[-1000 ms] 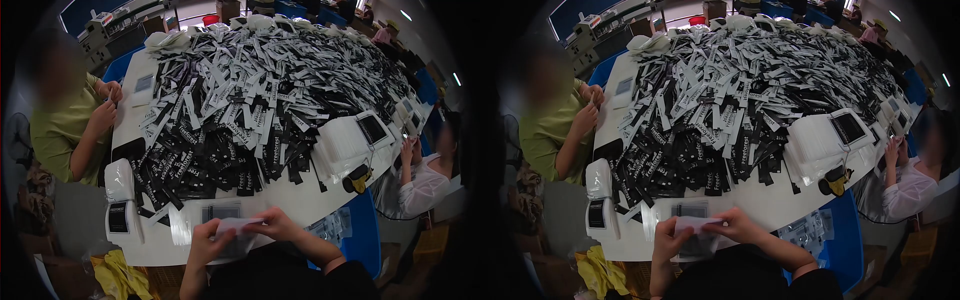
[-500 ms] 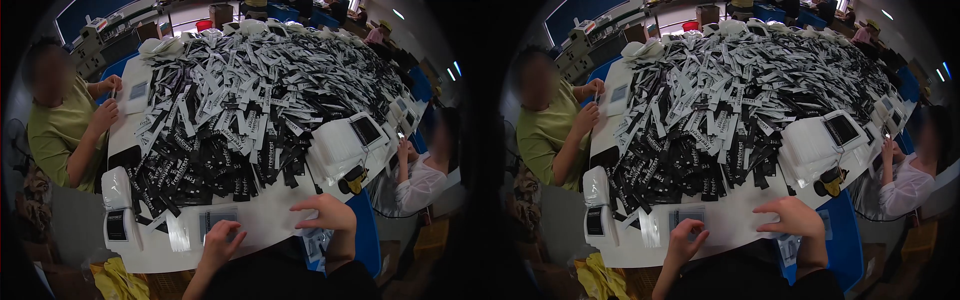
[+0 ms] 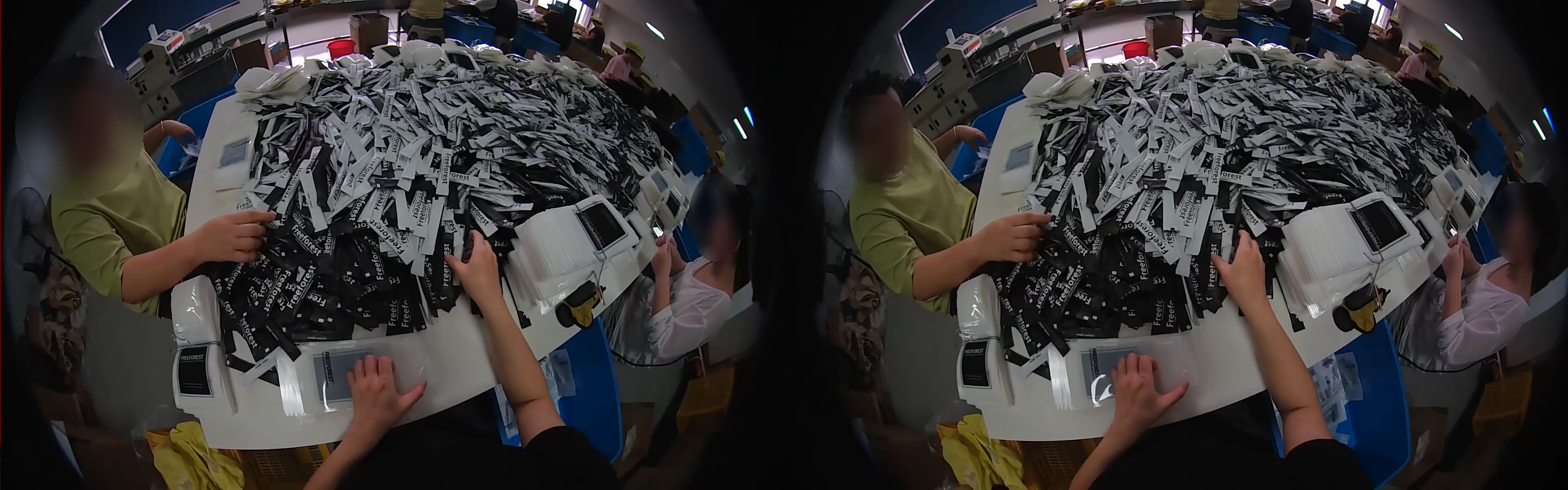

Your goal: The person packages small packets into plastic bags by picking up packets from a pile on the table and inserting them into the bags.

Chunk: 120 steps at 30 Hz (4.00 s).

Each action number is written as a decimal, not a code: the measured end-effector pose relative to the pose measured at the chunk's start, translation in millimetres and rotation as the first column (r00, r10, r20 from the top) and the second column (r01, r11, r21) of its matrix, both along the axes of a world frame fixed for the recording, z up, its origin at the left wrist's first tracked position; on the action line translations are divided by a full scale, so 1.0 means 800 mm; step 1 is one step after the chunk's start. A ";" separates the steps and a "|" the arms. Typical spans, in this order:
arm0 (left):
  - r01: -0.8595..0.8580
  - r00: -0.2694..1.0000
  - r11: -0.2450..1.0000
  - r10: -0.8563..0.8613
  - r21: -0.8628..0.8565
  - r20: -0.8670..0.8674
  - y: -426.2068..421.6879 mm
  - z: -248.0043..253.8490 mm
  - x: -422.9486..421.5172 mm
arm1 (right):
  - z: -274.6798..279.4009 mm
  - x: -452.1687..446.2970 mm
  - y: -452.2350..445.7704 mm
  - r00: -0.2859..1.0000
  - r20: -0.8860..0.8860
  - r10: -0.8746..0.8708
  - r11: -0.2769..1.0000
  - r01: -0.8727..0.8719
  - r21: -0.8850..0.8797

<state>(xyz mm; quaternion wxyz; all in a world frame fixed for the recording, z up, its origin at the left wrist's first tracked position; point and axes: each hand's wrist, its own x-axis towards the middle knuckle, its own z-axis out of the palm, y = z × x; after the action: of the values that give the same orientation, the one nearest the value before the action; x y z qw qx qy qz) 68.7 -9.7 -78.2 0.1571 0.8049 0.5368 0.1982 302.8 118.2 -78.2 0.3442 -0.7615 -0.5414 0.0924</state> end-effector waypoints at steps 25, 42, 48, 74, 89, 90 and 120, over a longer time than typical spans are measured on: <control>0.031 0.910 0.903 0.152 -0.428 0.385 0.013 0.041 -0.036 | 0.032 -0.021 -0.125 0.628 -0.737 0.250 0.960 -0.059 0.275; 0.121 0.814 0.824 0.237 -0.554 0.530 -0.003 0.036 -0.034 | -0.013 -0.048 -0.153 0.670 -0.593 0.447 0.883 -0.225 0.412; 0.180 0.715 0.808 0.285 -0.562 0.638 -0.003 0.033 -0.034 | -0.007 -0.059 -0.155 0.572 -0.696 0.434 0.892 -0.164 0.421; 0.261 0.793 0.823 0.115 -0.505 0.598 -0.007 0.043 -0.035 | 0.050 -0.089 -0.157 0.356 -0.761 0.542 0.602 -0.797 0.056; -0.037 0.917 0.993 -0.011 0.112 0.398 -0.019 0.049 -0.026 | 0.056 -0.139 -0.188 0.707 -0.425 0.565 0.819 -0.545 0.181; -0.031 0.930 0.984 -0.035 0.173 0.366 -0.022 0.047 -0.030 | 0.058 -0.139 -0.185 0.778 -0.398 0.486 0.867 -0.486 0.108; 0.106 0.916 0.983 -0.154 0.148 0.371 0.011 0.054 -0.022 | 0.064 -0.066 -0.171 0.316 -0.712 0.627 0.765 -0.081 0.639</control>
<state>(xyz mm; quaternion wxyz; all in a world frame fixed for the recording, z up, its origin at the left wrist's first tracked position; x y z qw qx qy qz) 50.8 -1.0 -34.8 0.2207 0.7931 0.4279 0.3730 249.8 -18.6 -27.2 0.7285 -0.3250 -0.4305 0.4223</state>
